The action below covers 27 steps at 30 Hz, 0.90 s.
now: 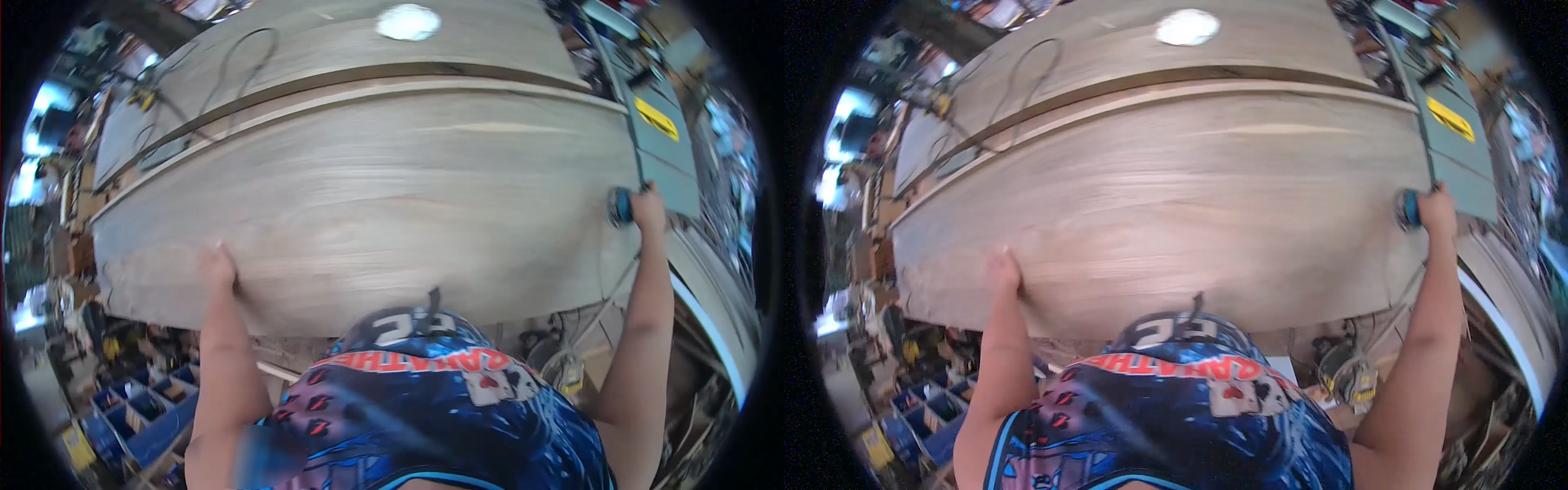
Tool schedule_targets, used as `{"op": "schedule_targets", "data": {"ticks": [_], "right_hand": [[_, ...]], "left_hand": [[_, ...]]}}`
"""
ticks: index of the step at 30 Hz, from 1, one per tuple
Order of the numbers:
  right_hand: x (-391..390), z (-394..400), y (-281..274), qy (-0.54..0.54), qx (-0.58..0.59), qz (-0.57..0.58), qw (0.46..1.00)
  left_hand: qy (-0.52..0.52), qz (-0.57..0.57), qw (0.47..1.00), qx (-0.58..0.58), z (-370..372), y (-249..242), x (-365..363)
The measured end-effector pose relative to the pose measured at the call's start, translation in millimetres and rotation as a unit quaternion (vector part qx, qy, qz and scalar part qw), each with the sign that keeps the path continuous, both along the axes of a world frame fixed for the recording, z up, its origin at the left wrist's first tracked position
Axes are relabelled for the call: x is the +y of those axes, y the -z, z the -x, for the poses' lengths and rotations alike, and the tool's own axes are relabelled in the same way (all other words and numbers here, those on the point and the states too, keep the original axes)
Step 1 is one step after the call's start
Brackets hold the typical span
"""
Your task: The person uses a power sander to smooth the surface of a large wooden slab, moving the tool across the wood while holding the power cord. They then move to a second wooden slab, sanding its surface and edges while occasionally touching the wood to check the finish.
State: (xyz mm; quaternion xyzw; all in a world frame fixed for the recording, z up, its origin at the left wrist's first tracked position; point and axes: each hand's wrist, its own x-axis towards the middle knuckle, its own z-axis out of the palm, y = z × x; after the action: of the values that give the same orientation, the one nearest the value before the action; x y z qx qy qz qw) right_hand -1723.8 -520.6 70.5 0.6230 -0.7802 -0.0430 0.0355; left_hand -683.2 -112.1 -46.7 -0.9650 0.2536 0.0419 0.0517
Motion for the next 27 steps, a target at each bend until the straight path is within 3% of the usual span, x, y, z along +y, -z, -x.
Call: {"op": "schedule_targets", "data": {"ticks": [2,5,11,27], "right_hand": [[20,-55,-42,0.052,-0.038,0.019,0.998],[15,-49,-45,0.083,-0.048,0.006,0.995],[14,-48,-43,0.102,-0.042,0.005,0.994],[21,-28,-57,0.153,-0.044,0.018,0.987]], "left_hand": [[-0.050,0.003,0.998,-0.026,18,7,26],[-0.079,0.002,0.997,-0.022,46,29,27],[0.018,-0.025,0.999,-0.018,209,-17,-26],[0.027,0.014,0.998,-0.061,218,-5,-35]]}}
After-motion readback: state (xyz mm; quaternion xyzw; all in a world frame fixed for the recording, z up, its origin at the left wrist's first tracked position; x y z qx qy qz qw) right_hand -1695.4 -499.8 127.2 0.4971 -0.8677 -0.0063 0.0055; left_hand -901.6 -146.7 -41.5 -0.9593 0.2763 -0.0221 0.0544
